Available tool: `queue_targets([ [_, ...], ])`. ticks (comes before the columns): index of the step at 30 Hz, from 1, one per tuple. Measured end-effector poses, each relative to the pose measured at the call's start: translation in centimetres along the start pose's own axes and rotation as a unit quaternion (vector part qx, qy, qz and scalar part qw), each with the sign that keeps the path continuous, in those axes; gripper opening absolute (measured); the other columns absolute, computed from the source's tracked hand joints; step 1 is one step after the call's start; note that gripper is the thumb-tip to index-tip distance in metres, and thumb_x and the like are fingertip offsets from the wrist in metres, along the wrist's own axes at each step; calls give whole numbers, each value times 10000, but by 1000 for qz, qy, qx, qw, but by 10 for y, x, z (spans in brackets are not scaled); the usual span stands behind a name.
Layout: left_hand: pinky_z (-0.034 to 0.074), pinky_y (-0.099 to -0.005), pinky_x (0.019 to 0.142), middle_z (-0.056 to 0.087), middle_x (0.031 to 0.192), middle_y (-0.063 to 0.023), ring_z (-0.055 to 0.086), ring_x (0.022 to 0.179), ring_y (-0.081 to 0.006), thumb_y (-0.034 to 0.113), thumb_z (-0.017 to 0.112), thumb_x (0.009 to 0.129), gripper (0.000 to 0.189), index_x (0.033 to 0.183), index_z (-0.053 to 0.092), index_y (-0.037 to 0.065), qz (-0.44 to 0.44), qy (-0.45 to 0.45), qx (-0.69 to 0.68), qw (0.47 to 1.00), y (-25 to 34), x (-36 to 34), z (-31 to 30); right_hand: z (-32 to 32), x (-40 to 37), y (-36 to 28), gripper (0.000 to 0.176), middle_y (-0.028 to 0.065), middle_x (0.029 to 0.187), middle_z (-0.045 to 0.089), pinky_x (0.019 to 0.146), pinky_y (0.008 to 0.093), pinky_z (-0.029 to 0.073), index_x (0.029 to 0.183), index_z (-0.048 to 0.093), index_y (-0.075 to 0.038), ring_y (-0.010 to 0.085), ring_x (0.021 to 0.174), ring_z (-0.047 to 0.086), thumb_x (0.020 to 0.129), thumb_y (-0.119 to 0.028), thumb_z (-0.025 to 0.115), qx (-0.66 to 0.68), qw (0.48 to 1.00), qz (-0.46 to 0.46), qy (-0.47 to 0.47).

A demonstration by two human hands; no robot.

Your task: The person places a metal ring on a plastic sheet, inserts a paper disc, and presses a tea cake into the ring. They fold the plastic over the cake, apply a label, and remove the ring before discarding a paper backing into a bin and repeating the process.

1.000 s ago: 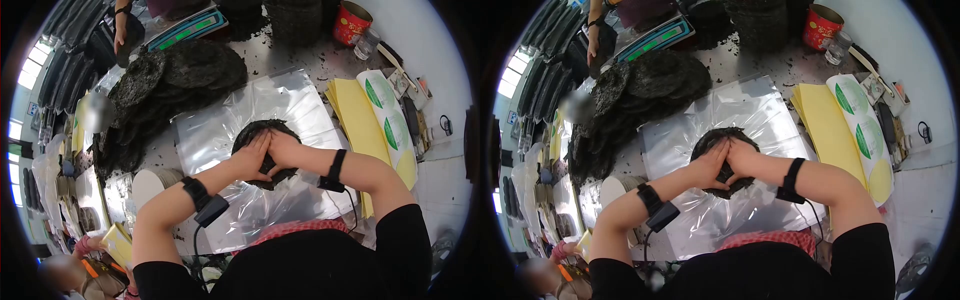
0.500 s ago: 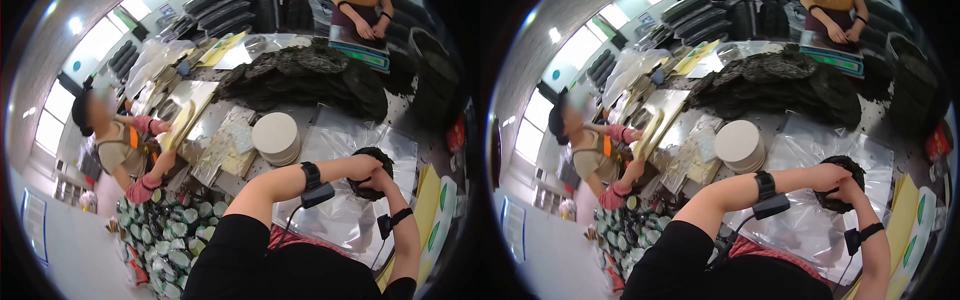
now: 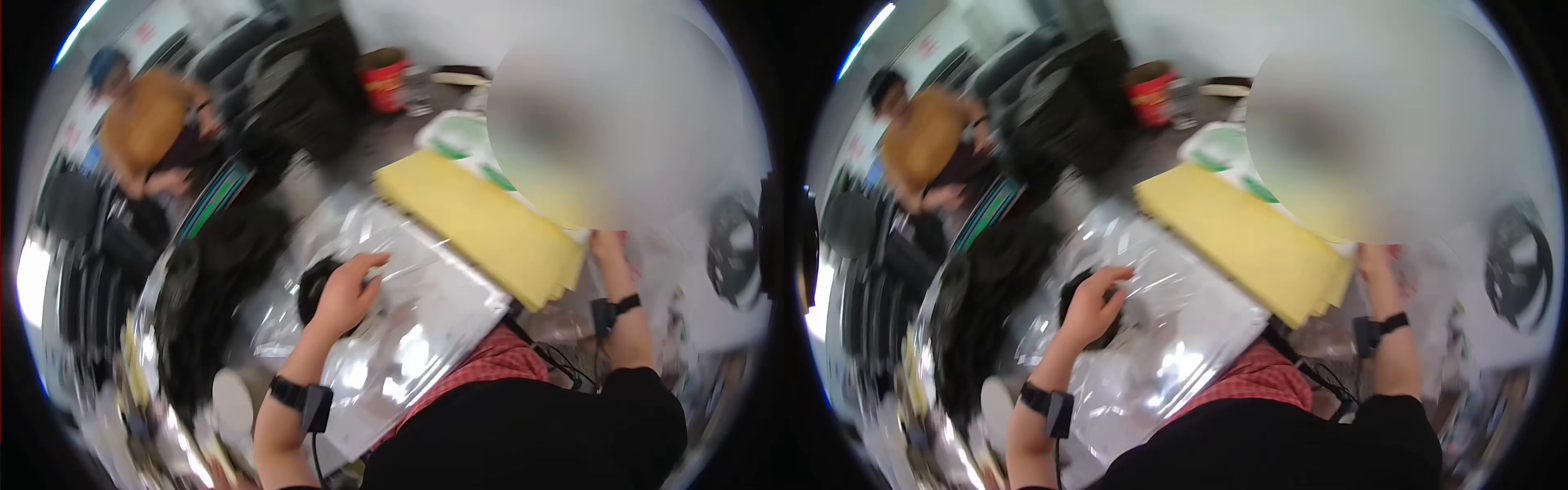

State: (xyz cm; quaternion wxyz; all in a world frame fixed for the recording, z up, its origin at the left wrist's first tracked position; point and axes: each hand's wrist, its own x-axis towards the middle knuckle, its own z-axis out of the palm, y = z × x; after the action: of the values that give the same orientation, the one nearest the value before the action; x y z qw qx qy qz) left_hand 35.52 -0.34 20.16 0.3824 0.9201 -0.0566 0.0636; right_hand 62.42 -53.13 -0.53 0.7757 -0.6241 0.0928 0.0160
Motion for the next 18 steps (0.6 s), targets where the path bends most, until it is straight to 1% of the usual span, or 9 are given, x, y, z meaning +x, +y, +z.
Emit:
queue_targets([
  [2, 490, -372, 871, 635, 1095, -158, 617, 1011, -308, 41, 578, 846, 330, 1176, 587, 38, 26, -59, -1, 998, 6, 41, 21, 22, -16, -3, 287, 105, 1017, 656, 812, 317, 504, 1072, 604, 26, 186, 925, 629, 870, -169, 661, 151, 988, 22, 17],
  [4, 493, -375, 865, 640, 1094, -152, 622, 999, -308, 51, 589, 850, 332, 1182, 582, 41, 66, -109, 13, 992, 10, 76, 38, 42, -13, -20, 271, 100, 1032, 657, 810, 331, 512, 1086, 603, 20, 180, 922, 634, 880, -151, 648, 66, 995, 62, 39],
  [8, 496, -369, 866, 638, 1119, -146, 628, 1009, -284, 80, 592, 877, 356, 1229, 551, 43, 97, -196, -14, 976, 41, 106, 61, 43, -1, -57, 304, 103, 1076, 656, 828, 343, 515, 1129, 595, 17, 203, 946, 638, 872, -133, 654, 89, 995, 36, 2],
  [11, 498, -351, 865, 643, 1117, -123, 626, 1031, -251, 113, 569, 922, 373, 1280, 511, 26, -25, -232, -171, 957, 31, 133, 88, 43, 10, -61, 345, 94, 1085, 659, 857, 351, 509, 1172, 588, 11, 220, 967, 637, 861, -119, 659, 94, 994, -1, -60],
  [13, 486, -366, 910, 552, 1255, -123, 573, 1111, -261, 262, 566, 949, 530, 1382, 380, 16, -150, -202, -326, 911, 15, 151, 104, 47, -36, -75, 361, 81, 1093, 660, 883, 350, 500, 1197, 587, -5, 223, 981, 633, 858, -107, 654, 44, 990, -10, -136],
  [15, 477, -400, 939, 489, 1327, -133, 546, 1144, -281, 330, 565, 948, 615, 1415, 315, 16, -296, -125, -480, 816, 13, 168, 120, 60, -90, -107, 396, 85, 1105, 663, 905, 354, 487, 1215, 586, -19, 215, 989, 631, 846, -129, 673, -296, 938, -74, -164],
  [16, 469, -460, 956, 413, 1381, -132, 504, 1189, -297, 412, 542, 948, 677, 1446, 245, 62, -339, -96, -525, 775, 11, 180, 130, 63, -99, -114, 420, 97, 1127, 655, 917, 346, 479, 1213, 587, -19, 214, 1006, 624, 835, -166, 693, -349, 904, -74, -238],
  [17, 457, -486, 964, 400, 1385, -131, 491, 1200, -307, 411, 530, 955, 645, 1427, 267, 58, -341, -91, -531, 771, 15, 191, 138, 66, -106, -118, 446, 109, 1149, 647, 928, 337, 470, 1211, 588, -19, 213, 1023, 616, 824, -202, 712, -395, 861, -71, -313],
  [18, 445, -512, 972, 388, 1388, -129, 478, 1210, -317, 409, 519, 962, 615, 1408, 290, 53, -345, -85, -534, 767, 20, 201, 145, 72, -112, -125, 471, 123, 1160, 637, 933, 341, 465, 1219, 579, -15, 221, 1039, 611, 826, -239, 710, -389, 853, -59, -344],
])
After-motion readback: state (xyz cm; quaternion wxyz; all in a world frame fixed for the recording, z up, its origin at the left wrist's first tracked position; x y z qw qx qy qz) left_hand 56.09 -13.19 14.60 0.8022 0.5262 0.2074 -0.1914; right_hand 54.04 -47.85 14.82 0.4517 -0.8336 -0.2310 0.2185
